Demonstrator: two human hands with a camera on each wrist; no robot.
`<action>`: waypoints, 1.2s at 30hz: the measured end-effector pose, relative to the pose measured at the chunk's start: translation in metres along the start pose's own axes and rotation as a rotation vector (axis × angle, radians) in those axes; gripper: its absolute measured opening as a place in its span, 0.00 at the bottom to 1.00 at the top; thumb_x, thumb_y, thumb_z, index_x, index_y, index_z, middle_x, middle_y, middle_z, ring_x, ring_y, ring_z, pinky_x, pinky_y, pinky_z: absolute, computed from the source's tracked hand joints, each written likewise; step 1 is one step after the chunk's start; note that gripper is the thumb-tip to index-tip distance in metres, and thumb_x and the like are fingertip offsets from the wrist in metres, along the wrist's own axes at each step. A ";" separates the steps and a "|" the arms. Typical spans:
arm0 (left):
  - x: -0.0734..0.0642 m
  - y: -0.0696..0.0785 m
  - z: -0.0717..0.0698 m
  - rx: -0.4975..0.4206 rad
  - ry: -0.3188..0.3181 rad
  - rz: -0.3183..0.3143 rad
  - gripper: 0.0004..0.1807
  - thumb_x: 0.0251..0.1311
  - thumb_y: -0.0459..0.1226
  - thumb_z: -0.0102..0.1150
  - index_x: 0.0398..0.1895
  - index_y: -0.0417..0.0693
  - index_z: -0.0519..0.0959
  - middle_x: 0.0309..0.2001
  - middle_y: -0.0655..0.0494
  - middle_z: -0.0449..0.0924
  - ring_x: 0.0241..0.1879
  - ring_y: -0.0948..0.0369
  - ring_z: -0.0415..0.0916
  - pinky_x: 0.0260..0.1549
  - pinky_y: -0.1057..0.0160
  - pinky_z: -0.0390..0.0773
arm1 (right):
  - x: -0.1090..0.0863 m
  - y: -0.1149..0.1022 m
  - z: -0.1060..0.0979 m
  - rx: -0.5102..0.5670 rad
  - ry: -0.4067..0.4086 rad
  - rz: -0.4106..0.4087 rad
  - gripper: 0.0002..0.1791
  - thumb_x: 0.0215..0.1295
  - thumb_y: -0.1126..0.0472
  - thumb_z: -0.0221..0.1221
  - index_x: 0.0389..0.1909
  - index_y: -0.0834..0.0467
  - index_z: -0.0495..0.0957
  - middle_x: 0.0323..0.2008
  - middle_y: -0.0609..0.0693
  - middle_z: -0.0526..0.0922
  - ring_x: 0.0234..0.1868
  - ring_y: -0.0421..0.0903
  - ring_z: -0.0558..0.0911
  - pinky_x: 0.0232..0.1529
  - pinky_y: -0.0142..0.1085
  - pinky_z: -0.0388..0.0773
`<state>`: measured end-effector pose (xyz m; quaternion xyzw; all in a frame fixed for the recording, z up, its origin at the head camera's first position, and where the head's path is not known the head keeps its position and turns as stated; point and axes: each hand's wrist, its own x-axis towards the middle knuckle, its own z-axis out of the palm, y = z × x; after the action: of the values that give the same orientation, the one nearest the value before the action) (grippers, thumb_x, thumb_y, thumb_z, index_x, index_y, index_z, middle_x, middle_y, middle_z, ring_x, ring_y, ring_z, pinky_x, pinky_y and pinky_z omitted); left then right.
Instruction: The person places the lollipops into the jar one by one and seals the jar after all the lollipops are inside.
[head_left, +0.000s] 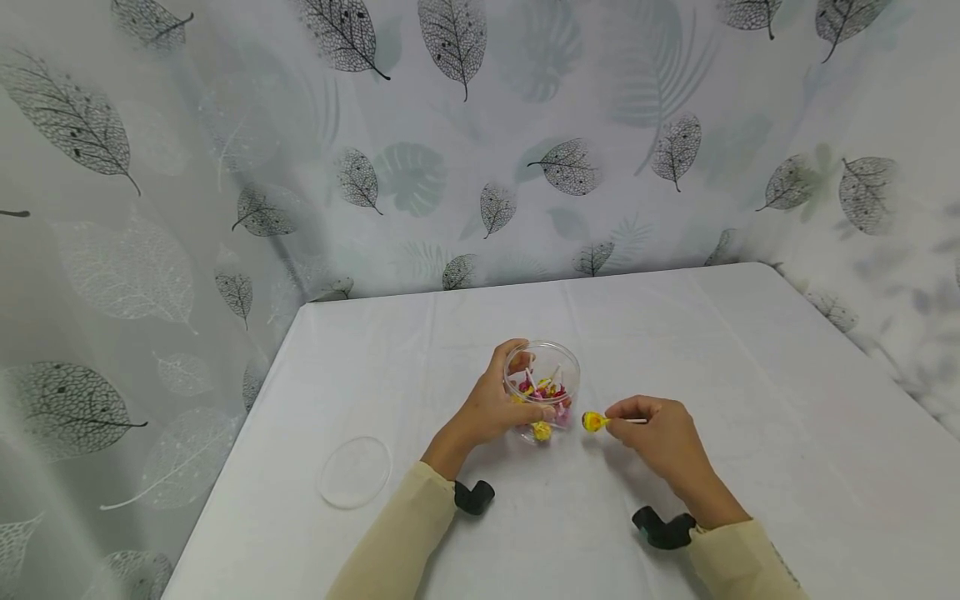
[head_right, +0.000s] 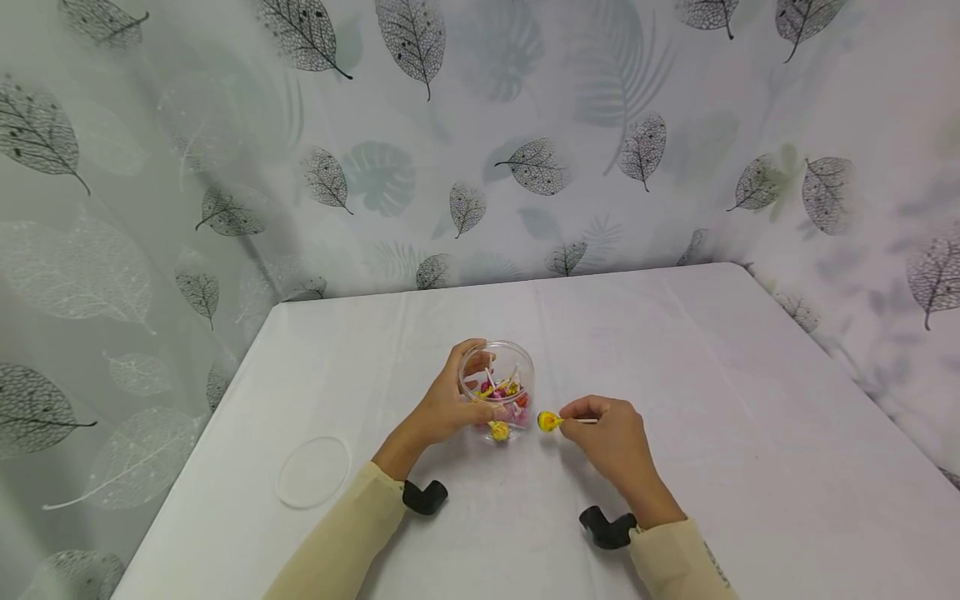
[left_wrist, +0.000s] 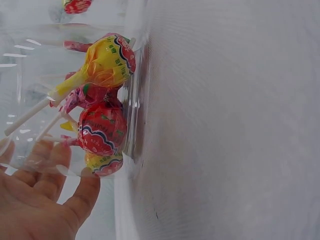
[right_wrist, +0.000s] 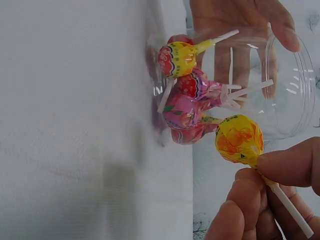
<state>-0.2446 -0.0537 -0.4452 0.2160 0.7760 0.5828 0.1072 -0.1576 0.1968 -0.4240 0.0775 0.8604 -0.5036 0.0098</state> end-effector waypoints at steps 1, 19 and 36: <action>0.000 0.000 0.000 0.003 0.000 0.001 0.54 0.53 0.41 0.80 0.78 0.68 0.55 0.76 0.55 0.66 0.75 0.53 0.62 0.72 0.46 0.66 | 0.000 -0.001 -0.001 0.002 0.000 -0.004 0.09 0.63 0.60 0.68 0.42 0.61 0.88 0.40 0.50 0.90 0.35 0.43 0.82 0.33 0.37 0.77; 0.000 0.000 -0.001 0.006 -0.005 0.006 0.55 0.52 0.38 0.79 0.79 0.64 0.54 0.76 0.54 0.66 0.69 0.49 0.70 0.70 0.47 0.68 | 0.003 -0.027 -0.014 0.053 0.073 -0.045 0.12 0.69 0.58 0.67 0.45 0.62 0.88 0.43 0.53 0.88 0.37 0.46 0.81 0.36 0.38 0.77; 0.000 0.001 0.000 -0.037 -0.009 -0.014 0.54 0.54 0.40 0.80 0.79 0.60 0.54 0.77 0.50 0.65 0.74 0.50 0.65 0.68 0.48 0.72 | 0.009 -0.055 -0.019 0.094 0.086 -0.140 0.13 0.69 0.58 0.66 0.46 0.63 0.87 0.45 0.54 0.88 0.38 0.45 0.84 0.39 0.35 0.80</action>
<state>-0.2444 -0.0533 -0.4443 0.2114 0.7661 0.5953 0.1186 -0.1733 0.1878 -0.3683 0.0392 0.8387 -0.5392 -0.0662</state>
